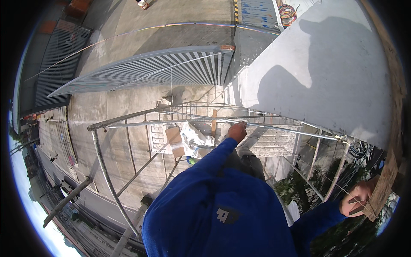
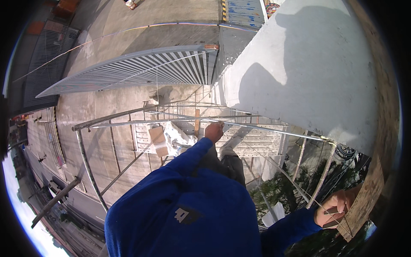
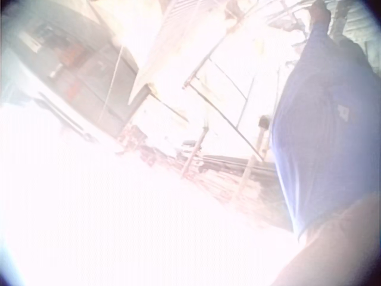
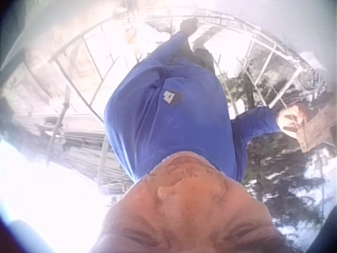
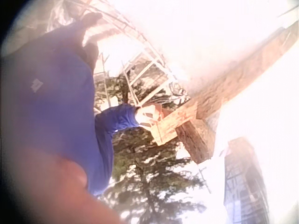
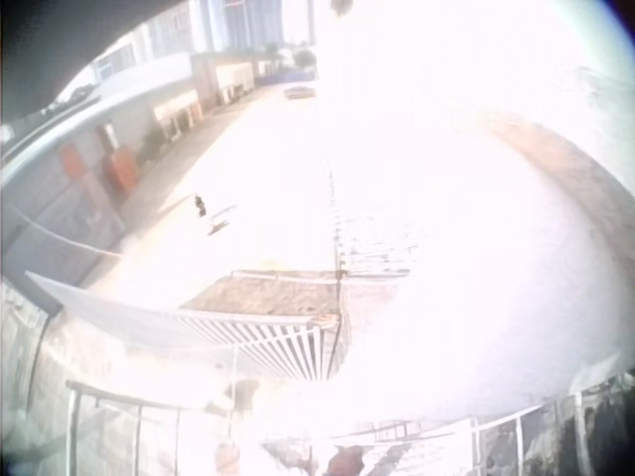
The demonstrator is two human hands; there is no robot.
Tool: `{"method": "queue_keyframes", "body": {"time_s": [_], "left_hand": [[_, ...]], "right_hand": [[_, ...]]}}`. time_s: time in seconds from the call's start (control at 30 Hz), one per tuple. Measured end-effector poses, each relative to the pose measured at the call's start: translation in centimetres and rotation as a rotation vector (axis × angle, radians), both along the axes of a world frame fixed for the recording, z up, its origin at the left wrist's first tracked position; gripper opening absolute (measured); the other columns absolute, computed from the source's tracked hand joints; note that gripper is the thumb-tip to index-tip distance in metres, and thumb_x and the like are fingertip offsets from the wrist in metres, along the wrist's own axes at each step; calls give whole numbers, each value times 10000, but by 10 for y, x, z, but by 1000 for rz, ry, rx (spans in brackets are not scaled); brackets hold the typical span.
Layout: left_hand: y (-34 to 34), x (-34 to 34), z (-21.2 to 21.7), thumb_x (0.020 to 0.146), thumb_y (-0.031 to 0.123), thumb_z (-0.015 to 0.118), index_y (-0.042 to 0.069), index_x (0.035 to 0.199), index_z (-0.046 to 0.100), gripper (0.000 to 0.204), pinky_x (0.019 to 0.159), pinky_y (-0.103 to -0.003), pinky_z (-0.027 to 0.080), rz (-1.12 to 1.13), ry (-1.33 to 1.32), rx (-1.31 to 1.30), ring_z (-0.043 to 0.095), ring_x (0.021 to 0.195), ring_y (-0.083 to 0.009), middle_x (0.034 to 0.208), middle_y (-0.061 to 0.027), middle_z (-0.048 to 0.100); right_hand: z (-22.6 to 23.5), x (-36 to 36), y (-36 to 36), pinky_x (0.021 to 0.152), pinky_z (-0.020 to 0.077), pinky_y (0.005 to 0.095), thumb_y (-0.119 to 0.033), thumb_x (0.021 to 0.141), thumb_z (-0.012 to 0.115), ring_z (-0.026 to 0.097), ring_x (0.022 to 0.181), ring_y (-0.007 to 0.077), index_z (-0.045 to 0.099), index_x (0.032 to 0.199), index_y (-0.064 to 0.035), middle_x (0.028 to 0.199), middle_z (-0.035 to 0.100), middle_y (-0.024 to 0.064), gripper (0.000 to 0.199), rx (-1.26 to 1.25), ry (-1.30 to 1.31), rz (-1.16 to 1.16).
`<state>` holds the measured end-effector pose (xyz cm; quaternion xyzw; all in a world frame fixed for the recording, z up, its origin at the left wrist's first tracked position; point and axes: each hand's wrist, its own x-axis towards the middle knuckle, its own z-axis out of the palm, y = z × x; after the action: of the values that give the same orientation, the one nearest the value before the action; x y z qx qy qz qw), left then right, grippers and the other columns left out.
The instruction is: The person secures a wooden plank to a metal scaffolding structure using wire ties. They wrap and twist the wire around the plank and scaffold frame, then measure the plank with a tape measure.
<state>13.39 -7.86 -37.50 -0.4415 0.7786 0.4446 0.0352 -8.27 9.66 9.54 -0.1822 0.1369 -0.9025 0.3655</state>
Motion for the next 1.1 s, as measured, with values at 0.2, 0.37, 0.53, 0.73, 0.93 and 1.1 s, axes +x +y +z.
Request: {"method": "queue_keyframes", "body": {"time_s": [0.2, 0.37, 0.53, 0.73, 0.93, 1.1], "left_hand": [[-2, -2, -3, 932, 230, 486, 73, 1063, 656, 266, 787, -464, 503, 8, 69, -8, 645, 871, -378, 957, -187, 681], [-4, -8, 3, 926, 202, 501, 50, 1051, 658, 252, 814, -438, 506, 19, 180, -60, 641, 909, -368, 987, -183, 679], [-9, -16, 34, 924, 186, 508, 39, 1041, 656, 239, 823, -445, 502, 32, 298, -73, 638, 926, -365, 987, -187, 677], [2, -19, 83, 865, 141, 530, 44, 963, 665, 192, 731, -462, 507, -25, 308, -119, 649, 836, -348, 884, -176, 675], [17, -13, 125, 903, 153, 517, 39, 922, 657, 182, 711, -469, 497, -117, 399, -141, 637, 795, -345, 826, -178, 664], [13, -10, 136, 863, 147, 554, 41, 930, 665, 167, 712, -470, 501, -285, 395, -127, 637, 803, -346, 881, -157, 666]], "right_hand": [[4, 1, -18, 669, 331, 304, -136, 991, 445, 456, 722, 138, 414, 1029, -94, 884, 399, 31, 65, 35, 30, 67], [-6, -8, -2, 666, 327, 325, -139, 1001, 427, 504, 742, 139, 376, 987, -93, 876, 395, 35, 70, 84, 39, 39], [-25, -3, 4, 638, 317, 338, -206, 1020, 431, 544, 733, 134, 372, 1062, -54, 887, 433, 54, 168, 183, -2, -160], [-63, -14, 13, 680, 342, 329, -261, 1043, 381, 529, 790, 125, 407, 1126, -21, 923, 435, 45, 255, 247, -17, -158], [-93, -20, 22, 674, 355, 323, -249, 1035, 414, 492, 781, 133, 420, 1152, -10, 926, 455, 46, 265, 282, -31, -176], [-123, -13, 22, 691, 380, 327, -224, 1026, 446, 484, 811, 145, 418, 1082, -19, 925, 451, 49, 214, 269, -131, -118]]}}
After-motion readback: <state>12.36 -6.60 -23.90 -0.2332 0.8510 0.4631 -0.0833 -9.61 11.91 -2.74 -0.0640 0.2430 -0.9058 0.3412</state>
